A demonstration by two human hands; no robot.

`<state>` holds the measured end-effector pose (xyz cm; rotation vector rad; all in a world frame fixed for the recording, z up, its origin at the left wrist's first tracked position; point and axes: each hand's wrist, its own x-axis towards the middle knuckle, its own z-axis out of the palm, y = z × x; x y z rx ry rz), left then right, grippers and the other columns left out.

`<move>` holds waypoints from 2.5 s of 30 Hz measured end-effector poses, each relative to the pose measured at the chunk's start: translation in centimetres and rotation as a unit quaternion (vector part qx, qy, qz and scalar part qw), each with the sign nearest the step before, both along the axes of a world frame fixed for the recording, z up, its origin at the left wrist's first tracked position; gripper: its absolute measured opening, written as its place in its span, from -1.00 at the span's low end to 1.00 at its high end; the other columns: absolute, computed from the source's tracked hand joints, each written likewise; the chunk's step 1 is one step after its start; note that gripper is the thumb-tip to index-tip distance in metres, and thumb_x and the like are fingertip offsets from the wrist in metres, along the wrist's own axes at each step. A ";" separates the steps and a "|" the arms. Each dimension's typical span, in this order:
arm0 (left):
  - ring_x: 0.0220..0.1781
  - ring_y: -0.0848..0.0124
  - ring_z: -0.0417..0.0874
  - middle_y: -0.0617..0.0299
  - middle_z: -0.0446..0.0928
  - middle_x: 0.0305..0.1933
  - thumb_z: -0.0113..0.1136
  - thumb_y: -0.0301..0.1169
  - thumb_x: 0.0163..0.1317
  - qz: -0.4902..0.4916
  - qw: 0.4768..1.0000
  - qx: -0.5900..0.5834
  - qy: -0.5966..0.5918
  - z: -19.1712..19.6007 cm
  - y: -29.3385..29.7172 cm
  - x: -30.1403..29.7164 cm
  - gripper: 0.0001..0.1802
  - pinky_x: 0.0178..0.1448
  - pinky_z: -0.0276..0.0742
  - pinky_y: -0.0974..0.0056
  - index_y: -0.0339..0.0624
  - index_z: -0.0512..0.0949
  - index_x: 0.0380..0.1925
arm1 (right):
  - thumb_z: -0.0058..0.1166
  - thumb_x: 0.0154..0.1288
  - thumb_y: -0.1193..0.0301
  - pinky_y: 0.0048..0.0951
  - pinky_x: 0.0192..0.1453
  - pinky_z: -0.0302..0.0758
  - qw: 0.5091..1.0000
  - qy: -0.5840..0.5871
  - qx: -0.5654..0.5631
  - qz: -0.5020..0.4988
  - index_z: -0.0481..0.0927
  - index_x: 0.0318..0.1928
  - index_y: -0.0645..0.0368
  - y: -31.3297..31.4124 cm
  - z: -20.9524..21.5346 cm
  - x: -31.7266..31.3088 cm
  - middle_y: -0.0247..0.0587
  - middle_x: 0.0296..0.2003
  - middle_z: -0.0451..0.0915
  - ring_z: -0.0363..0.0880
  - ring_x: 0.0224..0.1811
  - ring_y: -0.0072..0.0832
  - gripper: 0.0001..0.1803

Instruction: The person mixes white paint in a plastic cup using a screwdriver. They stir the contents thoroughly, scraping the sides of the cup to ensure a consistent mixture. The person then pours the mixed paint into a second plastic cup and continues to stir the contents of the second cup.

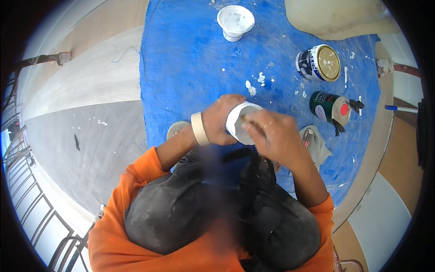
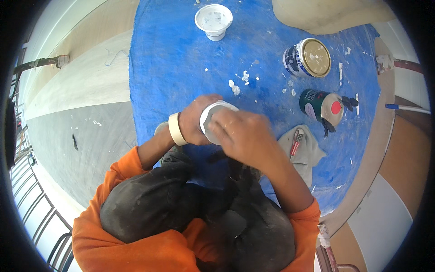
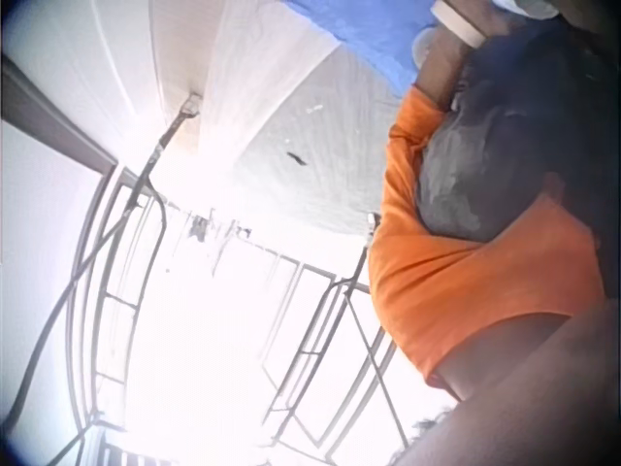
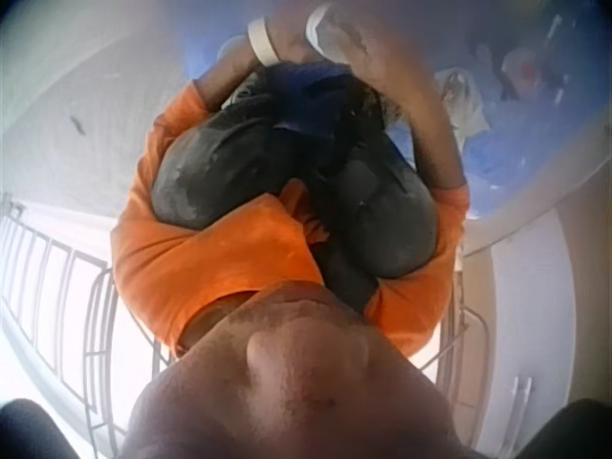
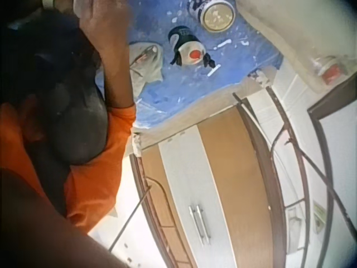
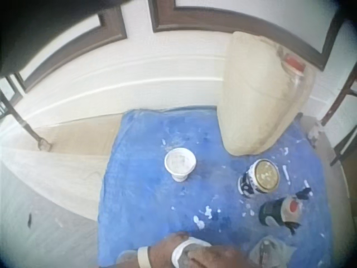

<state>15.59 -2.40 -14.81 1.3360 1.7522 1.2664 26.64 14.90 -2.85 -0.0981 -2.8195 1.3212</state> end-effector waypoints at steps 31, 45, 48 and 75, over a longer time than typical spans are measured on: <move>0.28 -0.14 0.44 -0.19 0.40 0.25 0.56 -0.27 -0.45 0.031 0.999 0.016 0.013 0.5 -0.4 -0.1 0.07 0.35 0.38 -0.01 -0.33 0.32 0.22 | 0.12 0.29 0.33 -0.08 -0.42 0.52 0.998 -0.058 0.004 0.039 0.50 -0.28 0.12 0.6 0.3 0.5 -0.02 -0.44 0.64 0.64 -0.44 -0.03 -0.85; 0.15 0.06 0.54 -0.05 0.42 0.18 0.68 -0.17 -0.37 0.030 0.999 0.005 0.024 0.9 0.0 0.2 0.12 0.24 0.48 0.10 -0.23 0.27 0.25 | 0.15 0.28 0.31 -0.04 -0.40 0.52 0.999 -0.047 0.020 0.000 0.47 -0.29 0.15 1.0 0.0 -0.2 0.07 -0.50 0.61 0.62 -0.45 0.05 -0.81; 0.17 0.05 0.54 -0.06 0.41 0.19 0.69 -0.17 -0.37 0.032 0.999 -0.011 0.021 0.6 -0.4 0.4 0.15 0.24 0.48 0.10 -0.27 0.24 0.26 | 0.16 0.27 0.34 -0.06 -0.41 0.52 0.999 -0.033 -0.004 0.041 0.47 -0.28 0.15 0.4 -0.1 0.3 0.06 -0.51 0.60 0.62 -0.45 0.04 -0.82; 0.32 -0.13 0.45 -0.24 0.35 0.33 0.63 -0.09 -0.30 0.021 0.998 0.002 0.052 0.8 -0.3 0.0 0.06 0.35 0.41 0.01 -0.32 0.33 0.22 | 0.12 0.28 0.36 -0.07 -0.41 0.52 0.999 -0.009 -0.017 0.039 0.46 -0.33 0.12 -0.3 -0.1 0.1 -0.02 -0.50 0.60 0.61 -0.45 0.01 -0.86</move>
